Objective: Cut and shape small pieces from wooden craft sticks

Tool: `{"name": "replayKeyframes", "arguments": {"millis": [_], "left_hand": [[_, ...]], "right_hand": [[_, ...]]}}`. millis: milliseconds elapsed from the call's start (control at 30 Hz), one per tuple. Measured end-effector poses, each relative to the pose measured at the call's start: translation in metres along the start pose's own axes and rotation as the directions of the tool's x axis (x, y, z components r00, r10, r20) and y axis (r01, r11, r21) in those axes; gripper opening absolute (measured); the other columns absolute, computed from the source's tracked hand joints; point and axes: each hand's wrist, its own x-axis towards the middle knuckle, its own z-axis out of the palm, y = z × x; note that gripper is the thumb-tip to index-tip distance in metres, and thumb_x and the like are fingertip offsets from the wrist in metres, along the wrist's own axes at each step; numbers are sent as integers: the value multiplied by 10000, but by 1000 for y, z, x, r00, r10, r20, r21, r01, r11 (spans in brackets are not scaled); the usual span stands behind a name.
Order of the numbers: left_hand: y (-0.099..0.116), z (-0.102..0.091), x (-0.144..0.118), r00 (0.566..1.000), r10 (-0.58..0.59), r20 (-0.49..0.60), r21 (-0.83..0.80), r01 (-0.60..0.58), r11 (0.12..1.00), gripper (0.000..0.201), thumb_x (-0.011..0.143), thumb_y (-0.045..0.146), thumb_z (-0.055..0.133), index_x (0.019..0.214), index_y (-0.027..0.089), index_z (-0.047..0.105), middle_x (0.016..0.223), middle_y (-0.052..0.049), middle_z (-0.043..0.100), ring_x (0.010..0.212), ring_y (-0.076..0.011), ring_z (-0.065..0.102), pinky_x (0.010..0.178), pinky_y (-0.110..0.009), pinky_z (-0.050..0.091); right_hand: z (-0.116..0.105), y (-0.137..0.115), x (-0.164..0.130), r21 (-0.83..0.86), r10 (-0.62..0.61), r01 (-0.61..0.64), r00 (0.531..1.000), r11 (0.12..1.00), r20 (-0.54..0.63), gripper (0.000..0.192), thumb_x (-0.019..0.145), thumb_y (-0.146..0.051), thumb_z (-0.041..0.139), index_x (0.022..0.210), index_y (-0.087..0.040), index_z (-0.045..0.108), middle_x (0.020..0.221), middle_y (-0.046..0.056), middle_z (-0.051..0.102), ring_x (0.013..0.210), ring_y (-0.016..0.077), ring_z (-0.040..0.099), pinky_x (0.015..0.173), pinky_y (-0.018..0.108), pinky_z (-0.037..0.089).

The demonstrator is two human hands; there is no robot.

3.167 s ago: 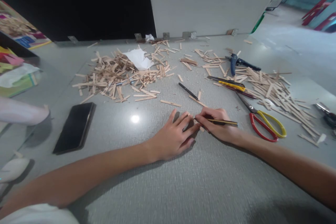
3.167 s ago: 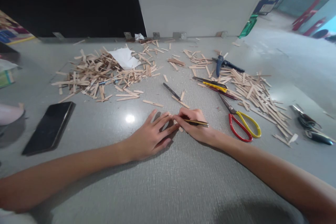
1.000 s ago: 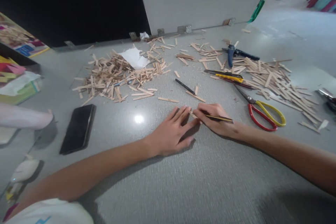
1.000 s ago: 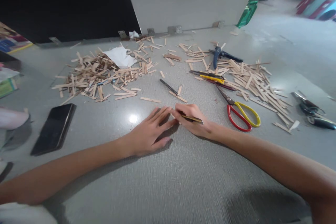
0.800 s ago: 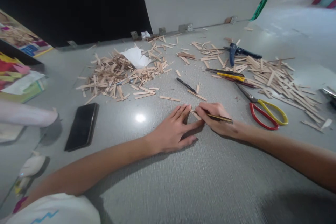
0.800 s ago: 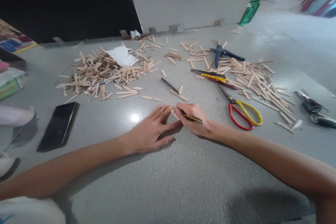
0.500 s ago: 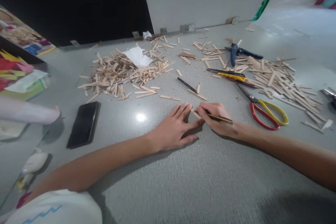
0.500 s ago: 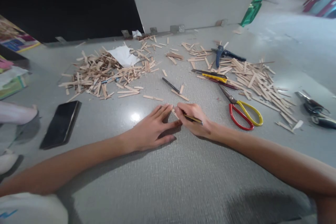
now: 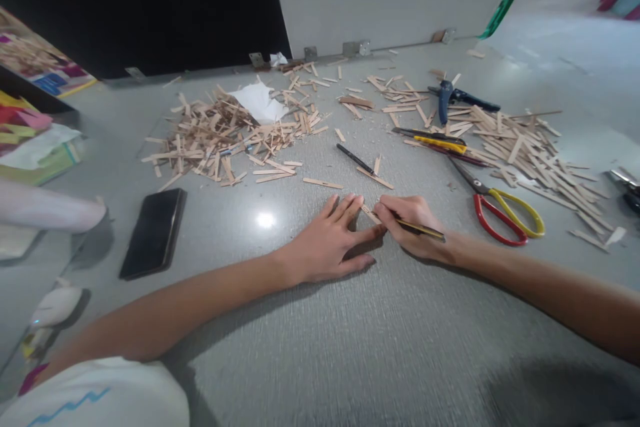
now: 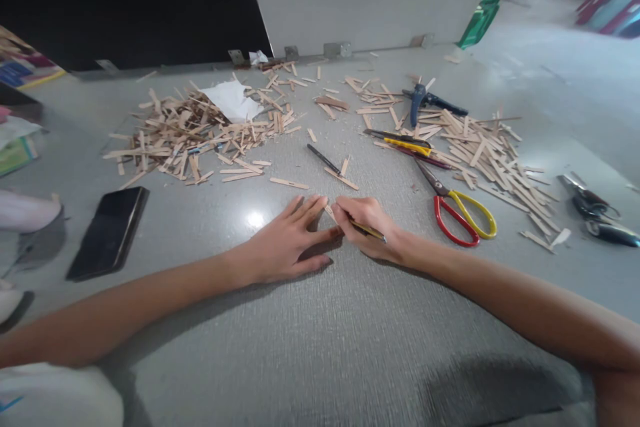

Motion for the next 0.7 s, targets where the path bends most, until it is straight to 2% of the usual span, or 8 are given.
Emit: {"name": "replayKeyframes", "arguments": {"millis": [100,233,333,400,533,700], "left_hand": [[-1,1,-1,1000,16,-12,-7,-16,1000,628,1110,595,488,1657,290,464,1740,-213,367,1630,-472,306,1271,-711,306],[-2,4,-1,998,50,-44,-14,-51,999,667,1097,616,497,1665,269,450,1737,-220,356,1627,-479,304,1273,-704,328],[-2,5,-1,995,79,-63,-8,-79,997,681,1097,613,493,1651,218,468,1712,-253,365,1614,-494,314,1278,-706,323],[-2,4,0,994,86,-72,-19,-87,996,683,1093,609,499,1649,212,469,1704,-255,372,1610,-496,310,1274,-704,333],[-3,4,1,991,99,-86,-56,-104,993,684,1094,605,492,1658,219,460,1722,-249,342,1613,-496,286,1257,-705,361],[-3,7,0,992,83,-91,-70,-90,993,682,1097,599,500,1676,243,440,1764,-232,288,1632,-488,263,1282,-703,320]], "right_hand": [[0,0,0,21,43,-42,999,999,-30,369,1074,-295,449,716,-256,369,590,-63,389,509,106,365,519,278,292],[-1,0,3,115,183,-173,980,978,-77,400,1085,-372,477,714,-228,513,596,-27,558,523,115,495,549,278,367],[-2,0,8,236,307,-292,951,927,-28,415,1069,-458,548,751,-202,621,603,-13,621,497,111,504,520,276,383],[-2,-1,10,270,360,-345,933,899,-5,446,1032,-511,628,713,-200,623,577,-17,610,482,107,484,493,274,369],[-2,-1,14,273,366,-348,930,897,-16,387,971,-486,706,722,-197,640,584,-17,607,512,116,504,478,264,373],[-3,1,12,337,392,-382,919,860,39,432,1008,-515,655,708,-206,616,568,-5,634,458,118,527,465,269,420]]}}
